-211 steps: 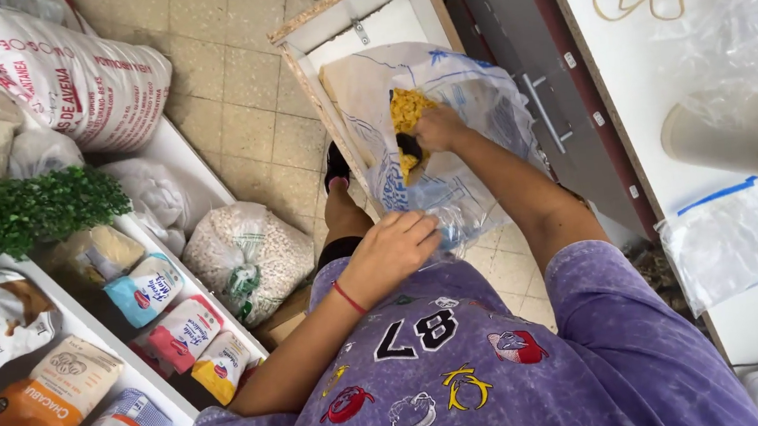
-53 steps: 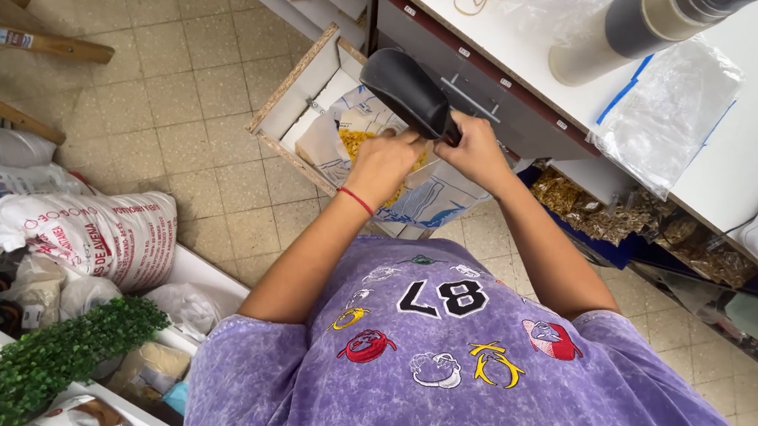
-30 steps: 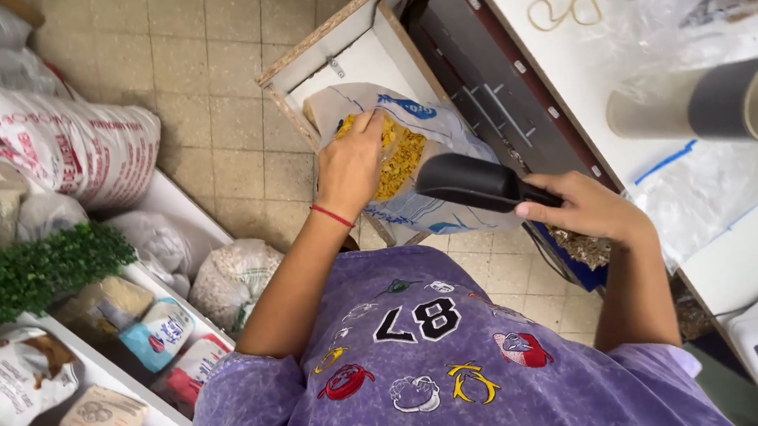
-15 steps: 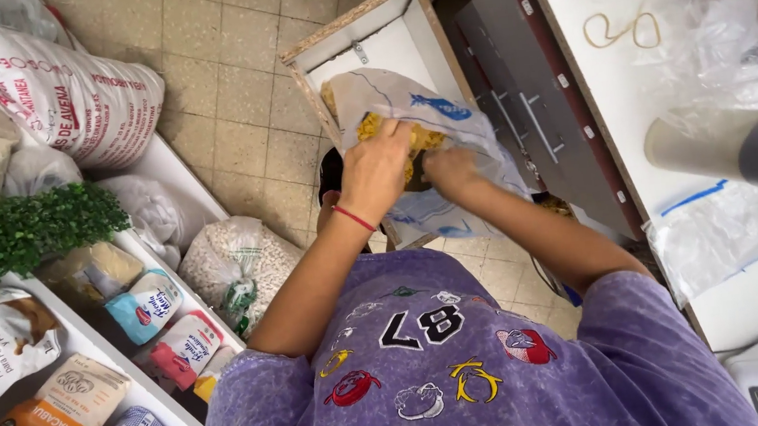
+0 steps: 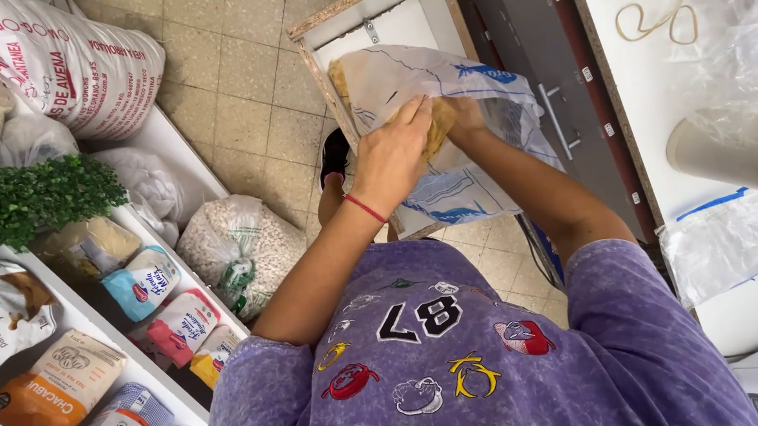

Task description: Scooping cornflakes into plastic bags, weighing them on a digital scale, and sealing the bags.

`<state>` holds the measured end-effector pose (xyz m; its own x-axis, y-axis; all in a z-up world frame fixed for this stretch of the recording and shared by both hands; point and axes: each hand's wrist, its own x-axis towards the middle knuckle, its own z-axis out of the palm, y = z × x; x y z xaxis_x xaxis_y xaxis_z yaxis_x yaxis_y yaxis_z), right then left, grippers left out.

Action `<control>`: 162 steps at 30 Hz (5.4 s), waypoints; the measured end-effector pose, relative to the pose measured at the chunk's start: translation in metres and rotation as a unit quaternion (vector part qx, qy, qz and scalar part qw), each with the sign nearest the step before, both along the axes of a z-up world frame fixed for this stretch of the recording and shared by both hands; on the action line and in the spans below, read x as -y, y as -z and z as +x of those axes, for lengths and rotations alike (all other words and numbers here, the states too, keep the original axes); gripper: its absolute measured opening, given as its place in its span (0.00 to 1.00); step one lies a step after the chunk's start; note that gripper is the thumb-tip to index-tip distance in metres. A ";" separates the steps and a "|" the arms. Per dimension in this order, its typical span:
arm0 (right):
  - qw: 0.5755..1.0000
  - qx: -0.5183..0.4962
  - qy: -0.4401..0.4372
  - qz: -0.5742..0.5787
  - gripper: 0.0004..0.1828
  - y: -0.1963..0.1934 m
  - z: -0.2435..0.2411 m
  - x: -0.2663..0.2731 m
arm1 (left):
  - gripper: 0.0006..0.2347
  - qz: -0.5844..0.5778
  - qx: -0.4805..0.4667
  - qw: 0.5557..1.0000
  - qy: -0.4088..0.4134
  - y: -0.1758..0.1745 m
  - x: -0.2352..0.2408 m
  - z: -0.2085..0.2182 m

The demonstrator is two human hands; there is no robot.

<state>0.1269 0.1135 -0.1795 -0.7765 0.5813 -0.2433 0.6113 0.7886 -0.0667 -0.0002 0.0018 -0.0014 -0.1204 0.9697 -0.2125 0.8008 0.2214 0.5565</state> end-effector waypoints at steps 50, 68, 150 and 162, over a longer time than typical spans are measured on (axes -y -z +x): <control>0.829 -0.370 0.293 -0.300 0.22 -0.086 0.191 0.083 | 0.27 -0.015 0.076 0.989 0.130 -0.072 -0.030 -0.019; 0.936 -0.195 0.293 -0.025 0.16 -0.256 0.164 0.076 | 0.27 -0.023 0.103 0.970 0.218 -0.010 -0.037 0.024; 0.947 -0.045 0.261 -0.181 0.18 -0.145 0.167 0.110 | 0.32 0.061 0.215 0.968 0.116 -0.067 0.018 0.008; 0.992 0.083 -0.040 0.084 0.08 0.088 0.040 0.022 | 0.33 -0.009 0.244 0.970 -0.006 -0.043 0.016 0.008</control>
